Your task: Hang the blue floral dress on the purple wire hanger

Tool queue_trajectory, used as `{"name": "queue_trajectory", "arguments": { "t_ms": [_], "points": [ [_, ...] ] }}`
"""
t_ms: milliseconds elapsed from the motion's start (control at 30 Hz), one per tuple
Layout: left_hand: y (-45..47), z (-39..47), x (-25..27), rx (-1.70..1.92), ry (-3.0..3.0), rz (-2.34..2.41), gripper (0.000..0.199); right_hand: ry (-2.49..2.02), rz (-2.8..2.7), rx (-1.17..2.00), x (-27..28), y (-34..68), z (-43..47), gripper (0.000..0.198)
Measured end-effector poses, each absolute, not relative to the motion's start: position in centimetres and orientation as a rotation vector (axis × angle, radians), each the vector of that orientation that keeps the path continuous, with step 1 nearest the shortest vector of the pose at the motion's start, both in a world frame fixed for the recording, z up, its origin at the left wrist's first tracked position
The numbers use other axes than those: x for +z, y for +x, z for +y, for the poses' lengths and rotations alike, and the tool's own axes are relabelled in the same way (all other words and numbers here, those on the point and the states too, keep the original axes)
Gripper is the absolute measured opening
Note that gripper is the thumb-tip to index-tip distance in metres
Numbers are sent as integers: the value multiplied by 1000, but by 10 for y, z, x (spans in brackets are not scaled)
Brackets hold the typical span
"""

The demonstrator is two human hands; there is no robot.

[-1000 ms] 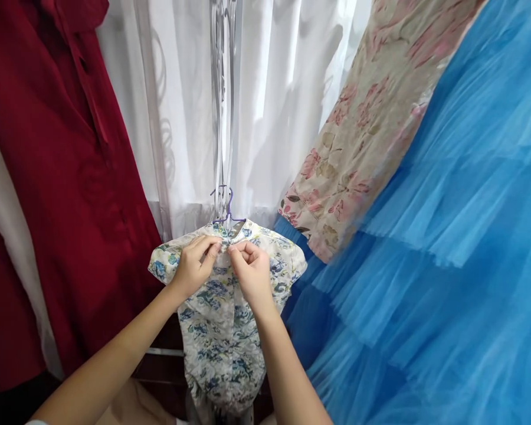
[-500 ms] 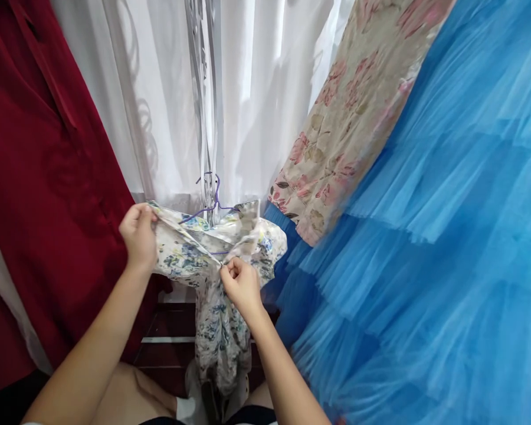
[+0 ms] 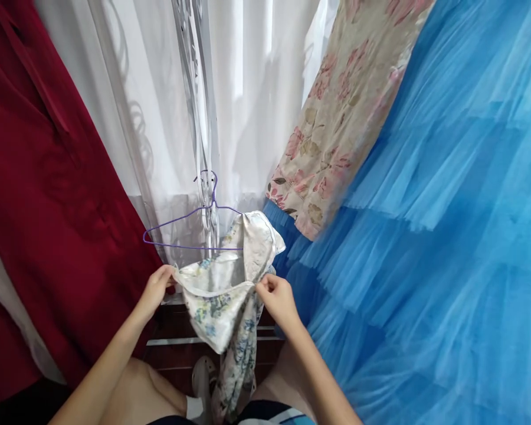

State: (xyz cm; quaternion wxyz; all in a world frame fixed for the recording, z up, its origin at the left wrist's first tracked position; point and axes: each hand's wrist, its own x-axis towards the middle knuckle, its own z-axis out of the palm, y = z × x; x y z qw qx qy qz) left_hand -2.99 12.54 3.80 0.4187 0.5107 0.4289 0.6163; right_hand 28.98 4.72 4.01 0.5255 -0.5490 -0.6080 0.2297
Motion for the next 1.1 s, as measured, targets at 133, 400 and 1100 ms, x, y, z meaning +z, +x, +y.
{"name": "queue_trajectory", "arguments": {
  "t_ms": [133,400,1100],
  "points": [
    [6,90,57,1390,1589,894,31,-1360,-1670,724,19,314,29,16],
    [89,-27,57,1063,2075,596,17,-981,-1965,1013,22,274,-12,66],
    [-1,23,-49,520,1899,857,59,-831,-1154,1951,42,276,-43,47]
  ]
}}
